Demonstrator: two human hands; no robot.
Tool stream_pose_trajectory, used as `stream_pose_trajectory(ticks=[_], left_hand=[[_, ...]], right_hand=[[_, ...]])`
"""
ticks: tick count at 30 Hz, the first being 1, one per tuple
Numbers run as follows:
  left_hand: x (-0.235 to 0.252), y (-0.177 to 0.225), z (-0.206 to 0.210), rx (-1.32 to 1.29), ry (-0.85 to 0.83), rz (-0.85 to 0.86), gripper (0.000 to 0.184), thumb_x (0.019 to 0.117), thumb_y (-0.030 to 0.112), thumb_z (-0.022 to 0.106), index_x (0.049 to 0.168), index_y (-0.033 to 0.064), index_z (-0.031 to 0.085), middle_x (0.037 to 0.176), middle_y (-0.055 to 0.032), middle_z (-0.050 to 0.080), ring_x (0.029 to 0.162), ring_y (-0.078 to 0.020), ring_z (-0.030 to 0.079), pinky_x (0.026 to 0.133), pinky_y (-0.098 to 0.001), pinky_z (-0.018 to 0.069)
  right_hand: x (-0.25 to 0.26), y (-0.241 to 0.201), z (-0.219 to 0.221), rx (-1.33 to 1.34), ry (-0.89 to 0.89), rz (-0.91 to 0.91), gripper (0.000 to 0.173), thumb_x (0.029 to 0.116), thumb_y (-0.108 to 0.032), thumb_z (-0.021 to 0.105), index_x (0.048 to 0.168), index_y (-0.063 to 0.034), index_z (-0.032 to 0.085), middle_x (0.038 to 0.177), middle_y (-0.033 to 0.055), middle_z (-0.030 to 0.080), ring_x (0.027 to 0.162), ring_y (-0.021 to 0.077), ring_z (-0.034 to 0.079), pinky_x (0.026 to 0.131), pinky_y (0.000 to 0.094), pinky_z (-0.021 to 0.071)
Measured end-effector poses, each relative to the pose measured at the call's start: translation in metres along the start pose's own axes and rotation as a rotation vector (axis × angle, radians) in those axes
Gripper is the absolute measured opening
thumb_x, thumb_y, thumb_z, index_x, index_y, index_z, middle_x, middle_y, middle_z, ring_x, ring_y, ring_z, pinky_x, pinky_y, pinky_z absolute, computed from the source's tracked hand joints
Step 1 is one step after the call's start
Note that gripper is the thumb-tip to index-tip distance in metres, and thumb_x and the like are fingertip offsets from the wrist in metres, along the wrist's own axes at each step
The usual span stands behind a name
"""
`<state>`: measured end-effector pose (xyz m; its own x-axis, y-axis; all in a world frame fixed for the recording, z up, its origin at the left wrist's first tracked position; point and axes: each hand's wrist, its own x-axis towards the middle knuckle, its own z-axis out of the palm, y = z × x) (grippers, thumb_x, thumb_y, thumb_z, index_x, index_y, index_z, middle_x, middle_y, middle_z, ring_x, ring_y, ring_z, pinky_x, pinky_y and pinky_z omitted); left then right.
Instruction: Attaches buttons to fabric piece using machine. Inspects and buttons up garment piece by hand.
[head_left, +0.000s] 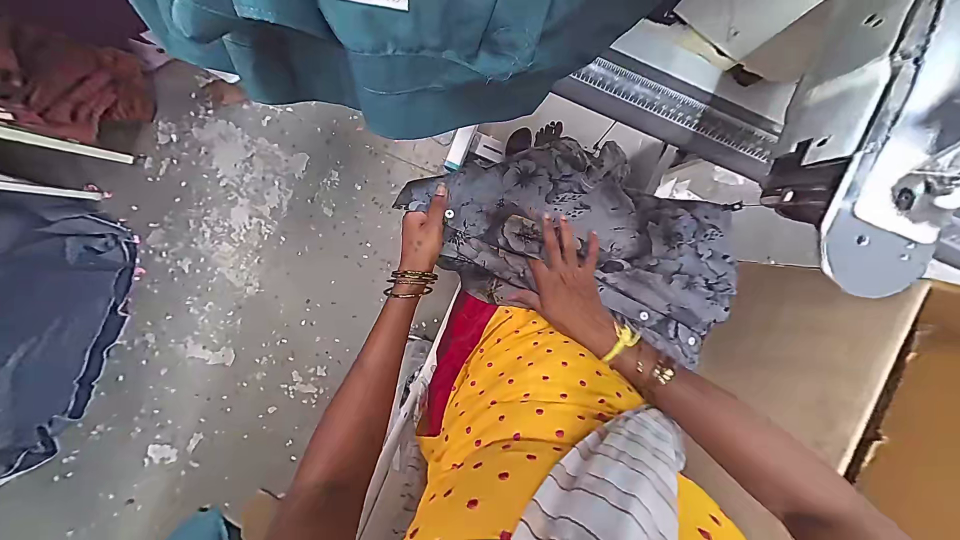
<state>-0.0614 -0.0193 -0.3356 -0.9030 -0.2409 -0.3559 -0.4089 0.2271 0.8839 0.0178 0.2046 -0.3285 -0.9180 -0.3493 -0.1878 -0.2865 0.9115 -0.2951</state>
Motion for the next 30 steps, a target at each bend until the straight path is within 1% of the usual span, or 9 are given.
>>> stream_pose_trajectory(ticks=[2, 4, 6, 8, 14, 18, 22, 26, 30], left_hand=[[0.002, -0.002, 0.002, -0.029, 0.001, -0.045, 0.046, 0.1089, 0.039, 0.046, 0.11, -0.0028, 0.065, 0.097, -0.008, 0.067, 0.09, -0.0063, 0.063, 0.088, -0.0326, 0.0515], [0.003, -0.005, 0.001, -0.071, -0.009, -0.053, 0.044, 0.1094, 0.037, 0.045, 0.117, -0.0019, 0.063, 0.103, -0.0072, 0.068, 0.095, -0.0043, 0.064, 0.09, -0.0305, 0.0524], [0.004, -0.006, 0.001, -0.102, -0.035, -0.057, 0.042, 0.1096, 0.036, 0.045, 0.122, -0.0007, 0.062, 0.105, -0.006, 0.067, 0.096, -0.0027, 0.064, 0.091, -0.0287, 0.0526], [0.004, -0.007, 0.0, -0.116, -0.05, -0.058, 0.04, 0.1096, 0.035, 0.045, 0.123, 0.0007, 0.061, 0.105, -0.0044, 0.068, 0.095, -0.0012, 0.064, 0.09, -0.0268, 0.0532], [0.012, -0.02, -0.008, -0.138, -0.054, -0.125, 0.043, 0.1096, 0.039, 0.044, 0.122, 0.0012, 0.061, 0.103, -0.0058, 0.067, 0.094, -0.0052, 0.064, 0.088, -0.0307, 0.0542], [0.017, -0.029, -0.012, -0.114, -0.057, -0.178, 0.046, 0.1098, 0.041, 0.042, 0.111, -0.0002, 0.063, 0.095, -0.0071, 0.066, 0.086, -0.0079, 0.064, 0.082, -0.0326, 0.0545], [0.025, -0.043, -0.015, -0.082, -0.1, -0.206, 0.05, 0.1108, 0.04, 0.039, 0.113, -0.0032, 0.064, 0.101, -0.0129, 0.067, 0.091, -0.0128, 0.064, 0.087, -0.0366, 0.0528], [0.028, -0.049, -0.015, -0.102, -0.138, -0.216, 0.051, 0.1109, 0.04, 0.039, 0.119, -0.0029, 0.063, 0.108, -0.0146, 0.067, 0.097, -0.0141, 0.065, 0.091, -0.0382, 0.053], [0.027, -0.047, -0.017, -0.099, -0.136, -0.202, 0.051, 0.1108, 0.041, 0.038, 0.12, -0.0021, 0.063, 0.109, -0.0143, 0.068, 0.098, -0.0139, 0.065, 0.092, -0.038, 0.0531]], right_hand=[[-0.017, 0.006, -0.008, -0.042, -0.005, -0.027, 0.08, 0.0949, -0.076, 0.039, 0.129, -0.0096, 0.069, 0.168, 0.0233, 0.023, 0.155, 0.0492, 0.012, 0.112, 0.0831, 0.0086], [-0.019, 0.001, -0.017, 0.012, 0.094, -0.066, 0.067, 0.1005, -0.066, 0.043, 0.128, -0.0107, 0.07, 0.161, 0.0197, 0.04, 0.152, 0.0448, 0.027, 0.116, 0.0749, 0.0202], [-0.006, -0.005, -0.021, 0.111, 0.278, -0.112, 0.043, 0.1031, -0.046, 0.056, 0.119, -0.0098, 0.073, 0.137, 0.0165, 0.063, 0.133, 0.0378, 0.055, 0.107, 0.0577, 0.0427], [0.014, -0.011, -0.017, 0.176, 0.365, -0.128, 0.027, 0.0995, -0.029, 0.066, 0.112, -0.0074, 0.074, 0.115, 0.0159, 0.069, 0.109, 0.0347, 0.065, 0.092, 0.0485, 0.0528], [0.038, -0.026, -0.001, 0.141, 0.259, -0.165, 0.026, 0.0967, -0.017, 0.066, 0.119, -0.0067, 0.074, 0.104, 0.0157, 0.068, 0.097, 0.0348, 0.065, 0.078, 0.0454, 0.0544], [0.04, -0.03, 0.002, 0.208, 0.167, -0.153, 0.032, 0.0915, -0.001, 0.067, 0.123, -0.0032, 0.072, 0.107, 0.0182, 0.068, 0.1, 0.0358, 0.066, 0.083, 0.0457, 0.0567], [0.05, -0.033, -0.006, 0.505, 0.069, 0.041, 0.033, 0.0937, 0.004, 0.058, 0.12, -0.0047, 0.076, 0.105, 0.0178, 0.07, 0.1, 0.0321, 0.067, 0.087, 0.0464, 0.0557], [0.057, -0.036, -0.015, 0.575, -0.04, 0.111, 0.031, 0.0976, 0.001, 0.058, 0.123, -0.0059, 0.074, 0.111, 0.017, 0.07, 0.101, 0.0305, 0.068, 0.088, 0.0477, 0.0551], [0.052, -0.037, -0.007, 0.411, 0.04, 0.033, 0.03, 0.0943, -0.014, 0.072, 0.123, -0.0051, 0.074, 0.113, 0.0159, 0.069, 0.106, 0.0317, 0.066, 0.09, 0.0467, 0.0561]])
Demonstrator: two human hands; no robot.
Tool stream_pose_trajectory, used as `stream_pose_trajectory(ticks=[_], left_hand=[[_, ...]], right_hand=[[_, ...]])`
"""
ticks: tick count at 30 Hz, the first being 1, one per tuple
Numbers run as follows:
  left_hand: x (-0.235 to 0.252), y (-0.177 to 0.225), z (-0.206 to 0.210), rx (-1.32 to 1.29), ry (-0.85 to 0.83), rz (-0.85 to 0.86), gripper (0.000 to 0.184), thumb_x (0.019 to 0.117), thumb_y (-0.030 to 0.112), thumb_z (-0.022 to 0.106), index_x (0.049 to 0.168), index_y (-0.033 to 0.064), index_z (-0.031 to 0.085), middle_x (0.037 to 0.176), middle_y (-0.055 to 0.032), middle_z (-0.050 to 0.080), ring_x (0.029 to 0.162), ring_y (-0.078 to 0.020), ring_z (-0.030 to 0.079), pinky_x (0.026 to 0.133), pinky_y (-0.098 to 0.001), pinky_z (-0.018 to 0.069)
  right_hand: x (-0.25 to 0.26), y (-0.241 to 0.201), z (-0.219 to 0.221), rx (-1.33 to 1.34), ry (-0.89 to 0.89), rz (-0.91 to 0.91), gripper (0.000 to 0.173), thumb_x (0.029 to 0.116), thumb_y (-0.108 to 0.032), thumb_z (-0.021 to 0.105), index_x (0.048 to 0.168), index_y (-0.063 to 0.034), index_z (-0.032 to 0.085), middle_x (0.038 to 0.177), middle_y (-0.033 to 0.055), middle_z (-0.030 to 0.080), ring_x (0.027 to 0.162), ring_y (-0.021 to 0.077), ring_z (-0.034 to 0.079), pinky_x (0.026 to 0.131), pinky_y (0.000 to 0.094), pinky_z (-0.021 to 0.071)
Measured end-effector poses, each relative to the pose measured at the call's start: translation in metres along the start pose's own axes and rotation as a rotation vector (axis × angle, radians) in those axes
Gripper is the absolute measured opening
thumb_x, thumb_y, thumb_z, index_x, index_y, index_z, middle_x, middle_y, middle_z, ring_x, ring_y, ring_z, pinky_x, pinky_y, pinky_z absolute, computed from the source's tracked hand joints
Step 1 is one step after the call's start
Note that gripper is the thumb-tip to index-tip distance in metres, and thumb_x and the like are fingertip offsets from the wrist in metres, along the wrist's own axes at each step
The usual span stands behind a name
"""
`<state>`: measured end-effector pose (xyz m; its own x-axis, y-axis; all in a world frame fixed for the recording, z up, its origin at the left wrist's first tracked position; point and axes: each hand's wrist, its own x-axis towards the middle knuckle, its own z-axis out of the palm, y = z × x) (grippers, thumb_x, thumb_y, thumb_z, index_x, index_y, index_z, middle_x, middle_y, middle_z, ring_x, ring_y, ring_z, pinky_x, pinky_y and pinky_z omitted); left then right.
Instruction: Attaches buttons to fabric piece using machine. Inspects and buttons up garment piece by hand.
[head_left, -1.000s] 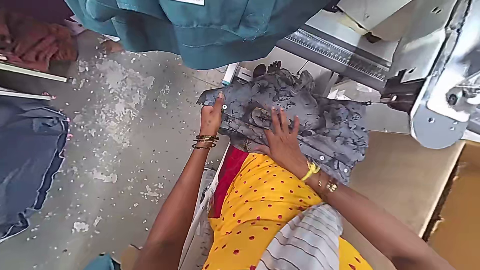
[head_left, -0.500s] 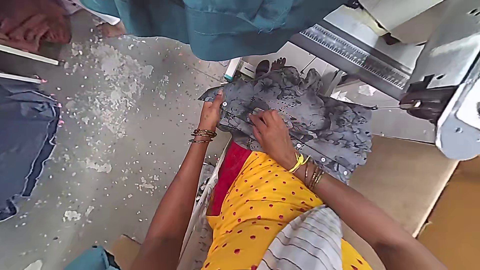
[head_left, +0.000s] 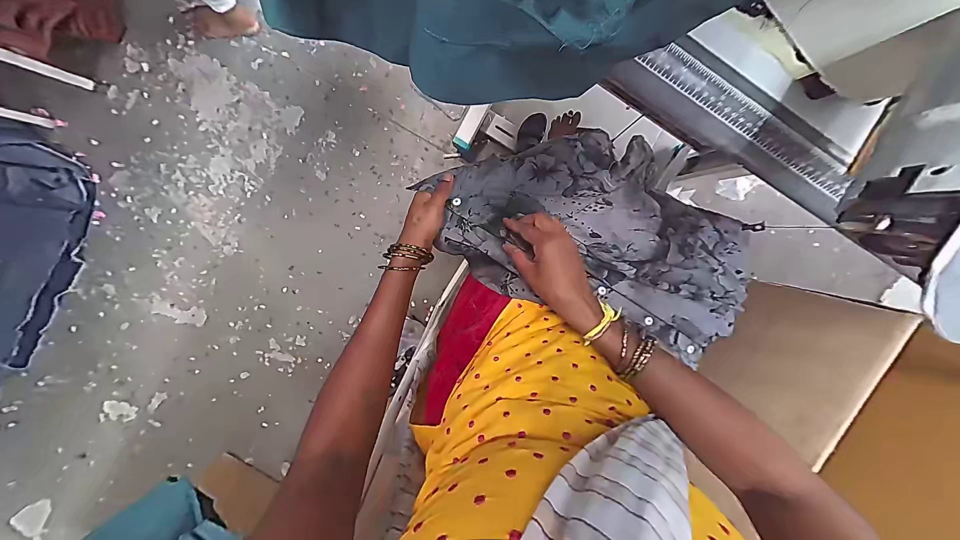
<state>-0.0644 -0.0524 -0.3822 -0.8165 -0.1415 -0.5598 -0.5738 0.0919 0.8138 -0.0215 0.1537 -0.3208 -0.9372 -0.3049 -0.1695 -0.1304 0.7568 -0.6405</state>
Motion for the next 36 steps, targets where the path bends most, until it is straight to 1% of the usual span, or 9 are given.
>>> stream_pose_trajectory(ticks=[7, 11, 15, 19, 21, 25, 28, 31, 36], left_hand=[[-0.001, 0.001, -0.001, -0.031, -0.009, 0.019, 0.047, 0.111, 0.039, 0.038, 0.127, 0.0012, 0.062, 0.113, -0.0116, 0.068, 0.101, -0.0113, 0.065, 0.093, -0.0353, 0.053], [-0.002, -0.001, -0.002, -0.049, -0.023, 0.005, 0.048, 0.1111, 0.039, 0.038, 0.129, 0.0006, 0.061, 0.118, -0.0125, 0.067, 0.105, -0.0116, 0.065, 0.096, -0.0356, 0.0525], [-0.002, -0.001, -0.001, -0.073, -0.022, 0.006, 0.047, 0.111, 0.039, 0.038, 0.125, 0.0013, 0.062, 0.111, -0.0099, 0.068, 0.1, -0.0097, 0.066, 0.092, -0.034, 0.0544], [-0.002, -0.001, -0.002, -0.076, -0.017, -0.011, 0.047, 0.1104, 0.04, 0.04, 0.124, 0.0014, 0.063, 0.11, -0.0104, 0.068, 0.1, -0.0104, 0.066, 0.091, -0.0353, 0.0545], [-0.001, -0.001, -0.002, -0.082, -0.013, -0.005, 0.046, 0.1104, 0.04, 0.04, 0.12, 0.0016, 0.064, 0.104, -0.0086, 0.069, 0.095, -0.0092, 0.067, 0.088, -0.0339, 0.0553], [0.001, -0.003, -0.003, -0.12, -0.018, -0.006, 0.045, 0.1103, 0.039, 0.041, 0.122, 0.0019, 0.063, 0.107, -0.0086, 0.069, 0.097, -0.0091, 0.066, 0.09, -0.0328, 0.0548], [0.001, -0.006, -0.003, -0.128, -0.024, -0.002, 0.044, 0.1104, 0.038, 0.041, 0.126, 0.0024, 0.062, 0.111, -0.0089, 0.069, 0.1, -0.0093, 0.066, 0.091, -0.0327, 0.0546], [-0.001, 0.0, -0.002, -0.08, -0.015, -0.053, 0.047, 0.1105, 0.039, 0.04, 0.127, 0.0006, 0.061, 0.117, -0.012, 0.067, 0.106, -0.0132, 0.064, 0.095, -0.0367, 0.0521], [-0.003, 0.002, -0.003, -0.082, -0.019, -0.049, 0.047, 0.1108, 0.038, 0.039, 0.128, -0.0005, 0.06, 0.119, -0.0126, 0.066, 0.107, -0.0128, 0.063, 0.097, -0.0363, 0.0513]], right_hand=[[-0.003, -0.001, 0.01, -0.125, 0.104, -0.061, 0.019, 0.097, -0.009, 0.065, 0.109, -0.0035, 0.078, 0.102, 0.0161, 0.071, 0.098, 0.0331, 0.068, 0.082, 0.045, 0.0579], [0.008, -0.013, -0.019, 0.117, -0.102, 0.22, 0.018, 0.1013, -0.012, 0.062, 0.109, -0.0032, 0.076, 0.1, 0.0165, 0.069, 0.085, 0.0297, 0.067, 0.075, 0.05, 0.0548], [0.024, -0.009, -0.031, 0.199, -0.252, 0.375, 0.023, 0.1049, -0.02, 0.058, 0.11, -0.0069, 0.076, 0.095, 0.0151, 0.073, 0.084, 0.0298, 0.068, 0.075, 0.0539, 0.0523], [0.029, -0.007, -0.03, 0.19, -0.242, 0.357, 0.023, 0.1048, -0.021, 0.059, 0.107, -0.0067, 0.076, 0.095, 0.0146, 0.073, 0.085, 0.0289, 0.068, 0.077, 0.0533, 0.0526], [0.027, -0.01, -0.03, 0.193, -0.218, 0.361, 0.022, 0.1044, -0.021, 0.059, 0.107, -0.0067, 0.076, 0.095, 0.0142, 0.073, 0.085, 0.0289, 0.068, 0.076, 0.0528, 0.0525], [0.017, -0.018, -0.035, 0.201, -0.183, 0.352, 0.021, 0.1042, -0.02, 0.06, 0.107, -0.0074, 0.076, 0.094, 0.0141, 0.071, 0.078, 0.0292, 0.066, 0.068, 0.052, 0.0517], [0.018, -0.018, -0.035, 0.189, -0.164, 0.334, 0.021, 0.1043, -0.019, 0.059, 0.108, -0.0071, 0.076, 0.102, 0.0144, 0.071, 0.083, 0.0292, 0.067, 0.071, 0.0522, 0.053], [0.028, -0.012, -0.029, 0.123, -0.147, 0.307, 0.02, 0.1029, -0.015, 0.06, 0.108, -0.0057, 0.077, 0.107, 0.0152, 0.071, 0.094, 0.0302, 0.068, 0.082, 0.0525, 0.0539], [0.027, -0.014, -0.03, 0.123, -0.157, 0.305, 0.02, 0.1027, -0.015, 0.06, 0.108, -0.0054, 0.077, 0.106, 0.0162, 0.071, 0.093, 0.0303, 0.068, 0.081, 0.0518, 0.0532]])
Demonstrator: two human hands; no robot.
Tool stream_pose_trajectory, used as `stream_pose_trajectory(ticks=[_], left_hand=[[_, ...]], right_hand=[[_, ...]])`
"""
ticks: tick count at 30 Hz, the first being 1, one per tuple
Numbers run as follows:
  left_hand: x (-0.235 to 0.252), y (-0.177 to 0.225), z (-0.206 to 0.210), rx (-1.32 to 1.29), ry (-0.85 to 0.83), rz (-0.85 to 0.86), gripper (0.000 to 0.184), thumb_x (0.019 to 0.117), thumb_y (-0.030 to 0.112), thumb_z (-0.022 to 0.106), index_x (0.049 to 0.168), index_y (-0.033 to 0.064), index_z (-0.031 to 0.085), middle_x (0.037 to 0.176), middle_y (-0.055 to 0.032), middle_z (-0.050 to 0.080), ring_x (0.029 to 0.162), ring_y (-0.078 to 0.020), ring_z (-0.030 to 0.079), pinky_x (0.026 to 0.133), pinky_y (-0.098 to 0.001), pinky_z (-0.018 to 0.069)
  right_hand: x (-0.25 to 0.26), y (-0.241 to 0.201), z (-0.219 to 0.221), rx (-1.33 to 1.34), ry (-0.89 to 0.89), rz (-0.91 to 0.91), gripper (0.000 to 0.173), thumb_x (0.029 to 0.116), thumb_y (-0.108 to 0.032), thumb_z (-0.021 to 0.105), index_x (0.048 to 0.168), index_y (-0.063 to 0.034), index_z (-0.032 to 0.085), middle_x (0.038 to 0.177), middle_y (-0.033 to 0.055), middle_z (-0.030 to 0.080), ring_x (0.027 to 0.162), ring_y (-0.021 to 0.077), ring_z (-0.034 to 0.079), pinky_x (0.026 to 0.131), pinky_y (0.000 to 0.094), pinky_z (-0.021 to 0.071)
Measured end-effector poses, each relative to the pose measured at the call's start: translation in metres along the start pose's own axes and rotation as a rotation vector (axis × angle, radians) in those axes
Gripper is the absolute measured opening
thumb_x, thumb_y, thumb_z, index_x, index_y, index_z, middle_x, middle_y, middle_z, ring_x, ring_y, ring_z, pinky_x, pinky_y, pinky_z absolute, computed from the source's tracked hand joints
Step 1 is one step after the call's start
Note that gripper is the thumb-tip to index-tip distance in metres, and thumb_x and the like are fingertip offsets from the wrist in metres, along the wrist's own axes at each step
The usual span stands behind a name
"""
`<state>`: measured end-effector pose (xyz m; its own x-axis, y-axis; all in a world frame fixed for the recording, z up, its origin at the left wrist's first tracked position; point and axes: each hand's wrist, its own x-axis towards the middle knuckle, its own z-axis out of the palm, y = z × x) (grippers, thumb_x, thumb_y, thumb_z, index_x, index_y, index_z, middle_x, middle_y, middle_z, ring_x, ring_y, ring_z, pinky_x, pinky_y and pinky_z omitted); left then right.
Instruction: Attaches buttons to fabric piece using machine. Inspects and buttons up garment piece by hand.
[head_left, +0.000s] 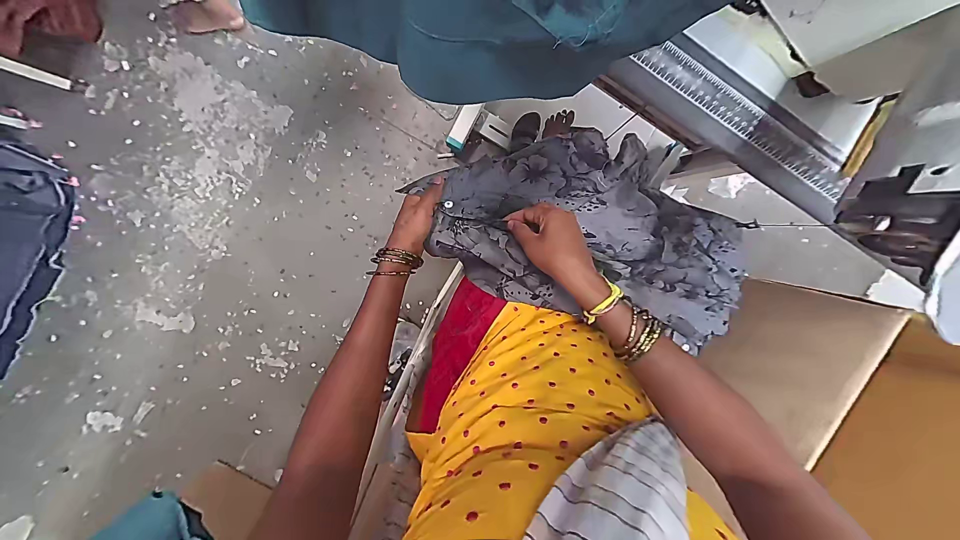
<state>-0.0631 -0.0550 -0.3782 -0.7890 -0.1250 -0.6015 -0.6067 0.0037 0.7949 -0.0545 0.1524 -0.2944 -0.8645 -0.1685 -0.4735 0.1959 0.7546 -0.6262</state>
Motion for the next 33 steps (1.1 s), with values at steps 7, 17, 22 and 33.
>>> stream_pose_trajectory(ticks=[7, 17, 22, 33], left_hand=[[0.001, -0.003, -0.001, -0.033, 0.005, 0.004, 0.045, 0.1107, 0.039, 0.04, 0.119, 0.0009, 0.063, 0.103, -0.0077, 0.068, 0.094, -0.0092, 0.065, 0.087, -0.0338, 0.0545], [0.0, -0.006, -0.002, -0.01, 0.015, -0.011, 0.047, 0.1103, 0.04, 0.04, 0.125, 0.0013, 0.062, 0.114, -0.0104, 0.068, 0.103, -0.0109, 0.064, 0.093, -0.0359, 0.0529], [0.003, -0.007, -0.003, -0.015, -0.005, -0.017, 0.045, 0.1102, 0.04, 0.041, 0.119, 0.003, 0.064, 0.102, -0.0067, 0.068, 0.093, -0.0094, 0.066, 0.086, -0.0341, 0.0557], [-0.005, 0.002, -0.003, -0.039, -0.019, 0.056, 0.041, 0.1105, 0.037, 0.04, 0.123, 0.0042, 0.062, 0.102, -0.0029, 0.07, 0.093, -0.0056, 0.067, 0.087, -0.0303, 0.0563]], right_hand=[[-0.005, -0.004, 0.001, 0.005, -0.012, 0.016, 0.018, 0.1012, -0.013, 0.062, 0.105, -0.0054, 0.077, 0.099, 0.0154, 0.07, 0.085, 0.0296, 0.067, 0.074, 0.0514, 0.0532], [-0.007, -0.001, 0.002, 0.04, -0.021, -0.005, 0.017, 0.102, -0.013, 0.061, 0.107, -0.0056, 0.075, 0.094, 0.0156, 0.07, 0.078, 0.0297, 0.066, 0.069, 0.0515, 0.0528], [0.001, 0.017, 0.014, -0.23, 0.143, -0.384, 0.012, 0.0955, -0.001, 0.063, 0.103, -0.0042, 0.071, 0.095, 0.0161, 0.065, 0.087, 0.0342, 0.068, 0.068, 0.0504, 0.0568], [-0.006, 0.021, 0.023, -0.41, 0.135, -0.329, 0.028, 0.0988, -0.032, 0.065, 0.104, -0.0081, 0.078, 0.117, 0.0187, 0.064, 0.112, 0.04, 0.058, 0.085, 0.0546, 0.0486]])
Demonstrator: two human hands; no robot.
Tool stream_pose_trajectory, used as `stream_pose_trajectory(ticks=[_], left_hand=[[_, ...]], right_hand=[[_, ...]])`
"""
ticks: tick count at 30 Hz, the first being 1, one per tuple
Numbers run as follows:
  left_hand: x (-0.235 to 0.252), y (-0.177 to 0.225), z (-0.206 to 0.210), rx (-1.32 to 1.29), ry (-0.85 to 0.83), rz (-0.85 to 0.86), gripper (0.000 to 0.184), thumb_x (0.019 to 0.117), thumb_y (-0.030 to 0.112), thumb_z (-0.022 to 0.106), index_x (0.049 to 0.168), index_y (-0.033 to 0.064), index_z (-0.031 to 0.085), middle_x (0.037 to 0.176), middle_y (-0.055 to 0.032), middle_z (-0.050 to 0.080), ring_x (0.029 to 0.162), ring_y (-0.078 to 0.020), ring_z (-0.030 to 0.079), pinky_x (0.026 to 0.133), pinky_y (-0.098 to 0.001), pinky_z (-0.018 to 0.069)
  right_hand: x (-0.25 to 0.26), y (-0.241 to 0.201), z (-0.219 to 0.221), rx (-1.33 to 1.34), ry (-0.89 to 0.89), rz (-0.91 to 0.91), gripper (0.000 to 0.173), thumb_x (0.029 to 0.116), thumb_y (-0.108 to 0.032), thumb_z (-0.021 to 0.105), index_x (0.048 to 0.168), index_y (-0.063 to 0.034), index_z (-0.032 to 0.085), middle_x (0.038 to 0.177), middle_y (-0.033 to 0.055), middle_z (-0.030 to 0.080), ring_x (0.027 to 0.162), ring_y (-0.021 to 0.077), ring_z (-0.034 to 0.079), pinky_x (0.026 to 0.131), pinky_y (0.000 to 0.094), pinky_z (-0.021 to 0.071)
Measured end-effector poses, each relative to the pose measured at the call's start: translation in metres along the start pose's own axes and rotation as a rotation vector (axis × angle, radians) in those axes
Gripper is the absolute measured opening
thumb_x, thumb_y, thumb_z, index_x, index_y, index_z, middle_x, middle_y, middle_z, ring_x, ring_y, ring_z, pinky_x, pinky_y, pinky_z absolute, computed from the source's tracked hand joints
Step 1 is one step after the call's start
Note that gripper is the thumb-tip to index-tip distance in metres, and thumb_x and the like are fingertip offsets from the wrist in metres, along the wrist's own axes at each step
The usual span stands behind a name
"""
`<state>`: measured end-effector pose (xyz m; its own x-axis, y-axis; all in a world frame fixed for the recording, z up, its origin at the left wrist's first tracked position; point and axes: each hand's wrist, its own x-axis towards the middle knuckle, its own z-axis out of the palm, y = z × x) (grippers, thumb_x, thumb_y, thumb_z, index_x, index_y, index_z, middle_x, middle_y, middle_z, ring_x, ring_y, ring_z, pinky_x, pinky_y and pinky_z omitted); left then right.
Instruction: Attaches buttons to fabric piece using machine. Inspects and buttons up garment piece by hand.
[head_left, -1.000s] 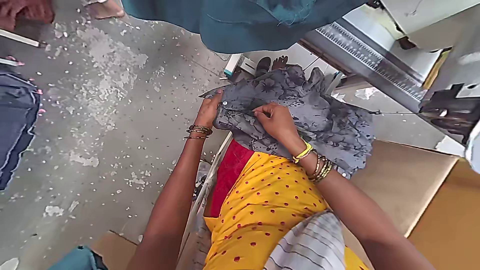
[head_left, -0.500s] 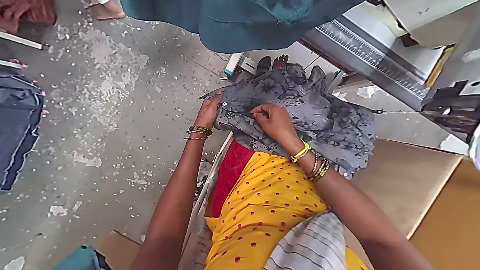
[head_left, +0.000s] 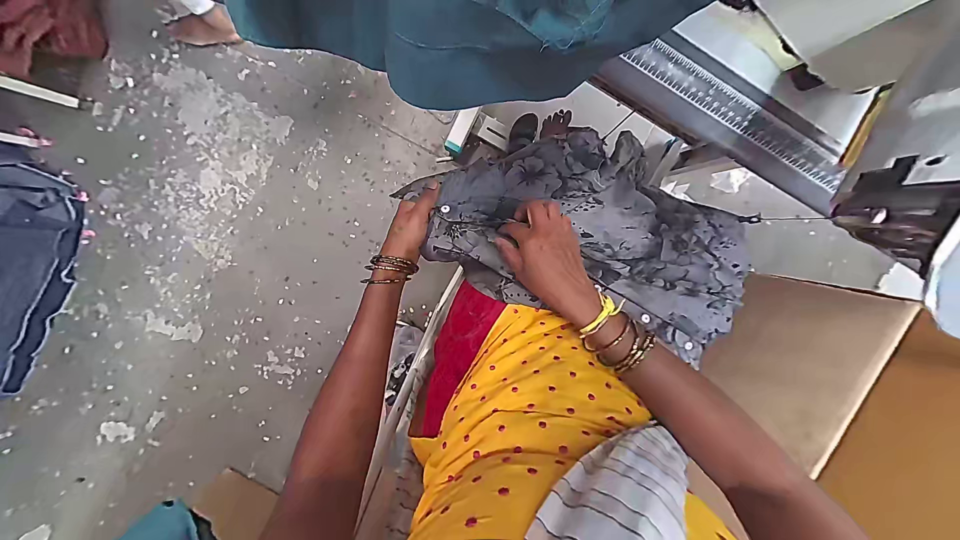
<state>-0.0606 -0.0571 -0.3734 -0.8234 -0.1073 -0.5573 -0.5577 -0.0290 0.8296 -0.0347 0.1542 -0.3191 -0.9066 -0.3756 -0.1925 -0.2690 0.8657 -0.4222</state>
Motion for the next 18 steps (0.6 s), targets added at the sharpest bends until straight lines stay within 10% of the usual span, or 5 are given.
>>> stream_pose_trajectory(ticks=[18], left_hand=[[-0.043, 0.045, 0.005, -0.157, -0.006, 0.152, 0.026, 0.1103, 0.03, 0.044, 0.128, 0.0137, 0.053, 0.101, 0.0087, 0.07, 0.092, 0.0017, 0.068, 0.084, -0.0216, 0.0582]], right_hand=[[-0.014, -0.009, -0.043, 0.597, -0.119, 0.23, 0.031, 0.088, -0.032, 0.081, 0.109, -0.0102, 0.075, 0.127, 0.0127, 0.059, 0.122, 0.0359, 0.048, 0.096, 0.0619, 0.0368]])
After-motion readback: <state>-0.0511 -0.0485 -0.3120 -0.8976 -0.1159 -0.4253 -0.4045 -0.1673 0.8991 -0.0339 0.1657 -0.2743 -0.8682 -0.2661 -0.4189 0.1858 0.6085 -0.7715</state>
